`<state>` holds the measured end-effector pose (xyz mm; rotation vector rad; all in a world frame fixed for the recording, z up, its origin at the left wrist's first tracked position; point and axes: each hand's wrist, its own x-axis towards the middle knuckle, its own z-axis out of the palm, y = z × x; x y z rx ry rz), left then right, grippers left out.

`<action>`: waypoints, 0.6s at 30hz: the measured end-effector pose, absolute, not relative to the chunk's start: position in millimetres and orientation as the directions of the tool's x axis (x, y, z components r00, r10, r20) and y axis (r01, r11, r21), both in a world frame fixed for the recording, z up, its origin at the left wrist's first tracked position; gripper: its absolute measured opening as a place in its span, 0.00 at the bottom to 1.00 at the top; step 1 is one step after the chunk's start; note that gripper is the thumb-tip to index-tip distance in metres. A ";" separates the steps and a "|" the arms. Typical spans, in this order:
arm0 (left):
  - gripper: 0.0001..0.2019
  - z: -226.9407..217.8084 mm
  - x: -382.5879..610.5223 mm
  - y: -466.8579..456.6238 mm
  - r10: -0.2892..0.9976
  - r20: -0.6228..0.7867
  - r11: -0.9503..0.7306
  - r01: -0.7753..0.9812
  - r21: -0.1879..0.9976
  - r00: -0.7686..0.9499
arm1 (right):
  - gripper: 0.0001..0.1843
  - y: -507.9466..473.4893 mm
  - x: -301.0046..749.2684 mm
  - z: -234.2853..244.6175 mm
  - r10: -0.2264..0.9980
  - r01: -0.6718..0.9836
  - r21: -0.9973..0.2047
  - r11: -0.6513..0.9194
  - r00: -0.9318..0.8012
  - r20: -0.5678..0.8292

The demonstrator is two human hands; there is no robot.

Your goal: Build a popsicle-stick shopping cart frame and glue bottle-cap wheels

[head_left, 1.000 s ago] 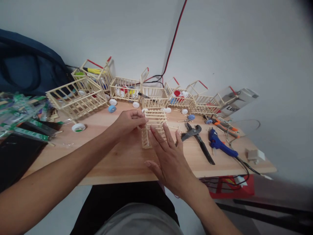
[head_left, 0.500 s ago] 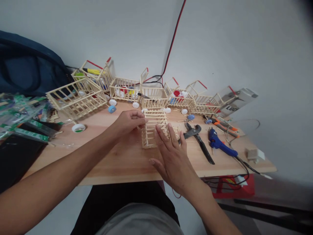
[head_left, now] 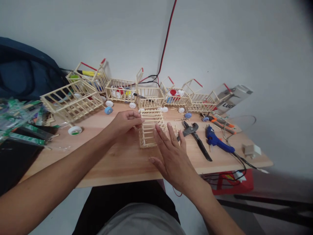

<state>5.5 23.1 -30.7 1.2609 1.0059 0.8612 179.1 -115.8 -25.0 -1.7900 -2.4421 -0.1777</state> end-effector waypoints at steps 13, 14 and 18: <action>0.17 -28.5 6.5 23.2 0.926 -0.158 0.164 0.011 0.986 0.343 | 0.39 -121.5 190.9 -30.6 0.929 0.951 -0.055 0.305 -0.284 0.238; 0.17 -29.1 6.3 23.7 0.924 -0.162 0.170 0.008 0.985 0.346 | 0.39 -122.2 193.9 -30.5 0.927 0.948 -0.108 0.300 -0.263 0.267; 0.13 -30.1 5.6 23.9 0.914 -0.170 0.182 0.004 0.983 0.367 | 0.33 -125.9 210.5 -32.3 0.909 0.862 -0.438 0.254 -0.059 0.412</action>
